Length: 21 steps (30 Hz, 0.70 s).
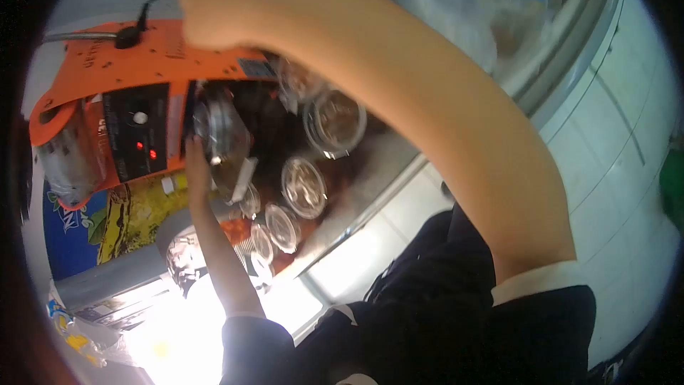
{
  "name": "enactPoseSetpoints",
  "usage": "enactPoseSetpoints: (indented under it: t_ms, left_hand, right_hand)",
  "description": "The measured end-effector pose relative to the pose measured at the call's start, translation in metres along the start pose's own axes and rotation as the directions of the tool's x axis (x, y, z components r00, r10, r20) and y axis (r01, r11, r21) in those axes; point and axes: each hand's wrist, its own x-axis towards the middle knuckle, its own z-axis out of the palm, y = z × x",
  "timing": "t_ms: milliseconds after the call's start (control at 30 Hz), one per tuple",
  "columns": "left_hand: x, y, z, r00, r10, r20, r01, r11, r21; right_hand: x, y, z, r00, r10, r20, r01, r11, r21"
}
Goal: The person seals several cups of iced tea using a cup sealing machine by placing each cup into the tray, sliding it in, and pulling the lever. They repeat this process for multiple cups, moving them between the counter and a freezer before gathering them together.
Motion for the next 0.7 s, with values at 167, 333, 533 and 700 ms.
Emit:
enactPoseSetpoints:
  t_ms: [167, 333, 533, 700]
  left_hand:
    - [-0.011, 0.021, -0.001, 0.998, 0.009, -0.056, -0.01, 1.0, -0.019]
    - [-0.019, 0.038, -0.004, 0.986, 0.06, -0.158, -0.057, 0.998, 0.022]
    - [-0.016, 0.04, 0.004, 0.952, -0.035, -0.304, 0.073, 0.991, 0.116]
    - [-0.014, 0.039, 0.005, 0.935, -0.206, -0.288, 0.197, 0.979, -0.06]
  right_hand:
    - [0.176, 0.039, 0.018, 0.97, -0.217, 0.114, 0.233, 0.961, -0.149]
    - [0.279, 0.063, 0.12, 0.941, -0.298, 0.161, 0.291, 0.954, 0.066]
    - [0.394, 0.042, 0.173, 0.964, -0.178, 0.197, 0.023, 0.794, 0.608]
    - [0.452, 0.028, 0.184, 0.857, -0.306, 0.414, -0.087, 0.706, 0.703]
